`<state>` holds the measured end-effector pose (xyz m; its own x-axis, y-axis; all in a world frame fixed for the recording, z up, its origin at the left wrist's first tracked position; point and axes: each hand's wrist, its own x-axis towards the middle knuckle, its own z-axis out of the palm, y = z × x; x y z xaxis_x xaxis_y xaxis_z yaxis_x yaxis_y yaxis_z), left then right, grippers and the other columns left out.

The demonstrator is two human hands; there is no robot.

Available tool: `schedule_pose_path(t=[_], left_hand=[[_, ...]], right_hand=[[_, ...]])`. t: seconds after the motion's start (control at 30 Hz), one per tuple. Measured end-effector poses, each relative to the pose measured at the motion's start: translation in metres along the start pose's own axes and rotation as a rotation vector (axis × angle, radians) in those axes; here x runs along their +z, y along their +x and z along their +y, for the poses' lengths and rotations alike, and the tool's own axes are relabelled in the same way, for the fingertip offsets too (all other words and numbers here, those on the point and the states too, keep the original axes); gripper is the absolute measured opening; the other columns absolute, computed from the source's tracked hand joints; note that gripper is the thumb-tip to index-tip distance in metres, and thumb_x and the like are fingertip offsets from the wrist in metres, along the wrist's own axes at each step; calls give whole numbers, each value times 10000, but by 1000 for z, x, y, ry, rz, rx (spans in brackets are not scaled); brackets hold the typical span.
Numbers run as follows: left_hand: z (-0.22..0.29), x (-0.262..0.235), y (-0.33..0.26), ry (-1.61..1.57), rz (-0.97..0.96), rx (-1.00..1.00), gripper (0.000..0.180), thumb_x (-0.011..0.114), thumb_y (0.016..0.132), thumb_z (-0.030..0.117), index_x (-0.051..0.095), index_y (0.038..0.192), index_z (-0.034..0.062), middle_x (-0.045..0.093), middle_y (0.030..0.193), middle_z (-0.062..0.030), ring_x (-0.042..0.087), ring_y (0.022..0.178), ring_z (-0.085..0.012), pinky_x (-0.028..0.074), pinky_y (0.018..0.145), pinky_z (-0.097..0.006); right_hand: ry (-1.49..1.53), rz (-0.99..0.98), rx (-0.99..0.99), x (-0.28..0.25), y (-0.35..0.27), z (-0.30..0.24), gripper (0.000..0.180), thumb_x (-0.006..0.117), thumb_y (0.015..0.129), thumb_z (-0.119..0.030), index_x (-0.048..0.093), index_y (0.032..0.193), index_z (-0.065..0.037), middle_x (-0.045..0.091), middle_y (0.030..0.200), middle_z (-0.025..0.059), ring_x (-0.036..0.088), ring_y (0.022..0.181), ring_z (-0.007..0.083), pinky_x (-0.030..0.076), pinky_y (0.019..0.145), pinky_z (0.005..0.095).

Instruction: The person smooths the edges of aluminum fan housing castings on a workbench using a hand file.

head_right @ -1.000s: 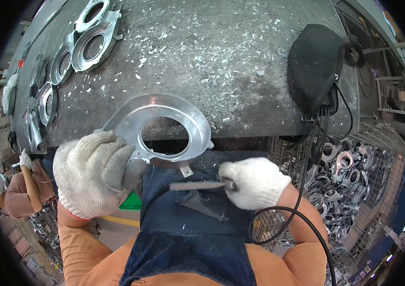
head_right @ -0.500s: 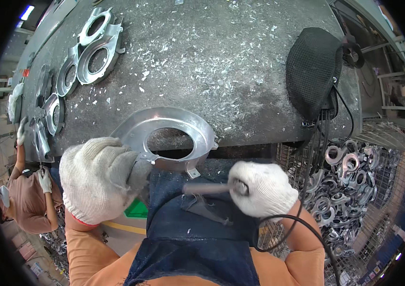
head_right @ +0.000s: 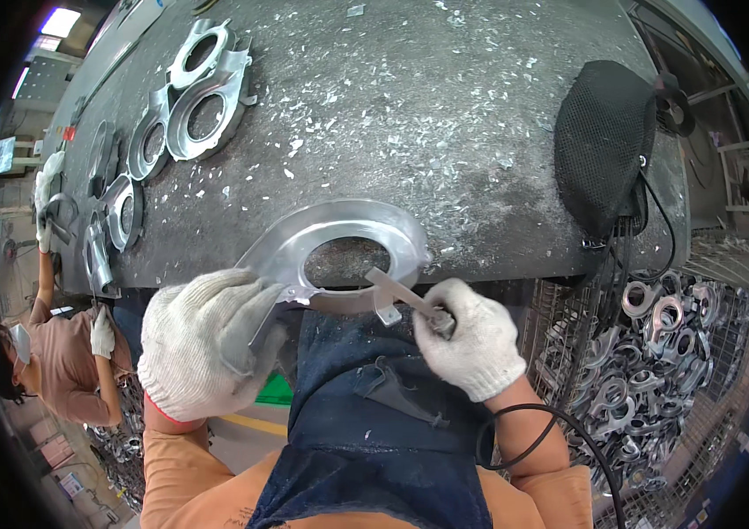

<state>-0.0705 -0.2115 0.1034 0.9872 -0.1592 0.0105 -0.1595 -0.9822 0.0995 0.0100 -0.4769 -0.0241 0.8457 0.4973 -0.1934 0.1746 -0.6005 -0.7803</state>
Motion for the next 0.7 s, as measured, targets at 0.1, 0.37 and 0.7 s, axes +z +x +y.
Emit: schedule_pose_path(t=[0.1,0.37,0.7], left_hand=[[-7,8,-3,-39,-9,-10,412,866,751,205,804,1150,122,801,1108,-43,770,1106,-268,569,914,-437],[40,25,-9,-51,148,-108,445,896,756,221,783,1159,69,797,1093,-51,788,1000,-266,585,729,-432],[86,40,1,-8,155,-171,430,831,814,230,769,1150,-32,743,975,-119,762,892,-284,565,580,-404]], right_hand=[[-59,-18,-41,-8,3,7,171,831,889,-150,686,969,-103,756,824,129,787,776,362,621,688,427],[99,-245,93,-25,-21,-14,198,852,875,-183,711,993,-106,777,869,133,796,834,372,630,757,436],[-13,-257,126,-13,-11,-12,184,803,906,-211,703,1027,-115,780,914,163,772,896,434,623,776,498]])
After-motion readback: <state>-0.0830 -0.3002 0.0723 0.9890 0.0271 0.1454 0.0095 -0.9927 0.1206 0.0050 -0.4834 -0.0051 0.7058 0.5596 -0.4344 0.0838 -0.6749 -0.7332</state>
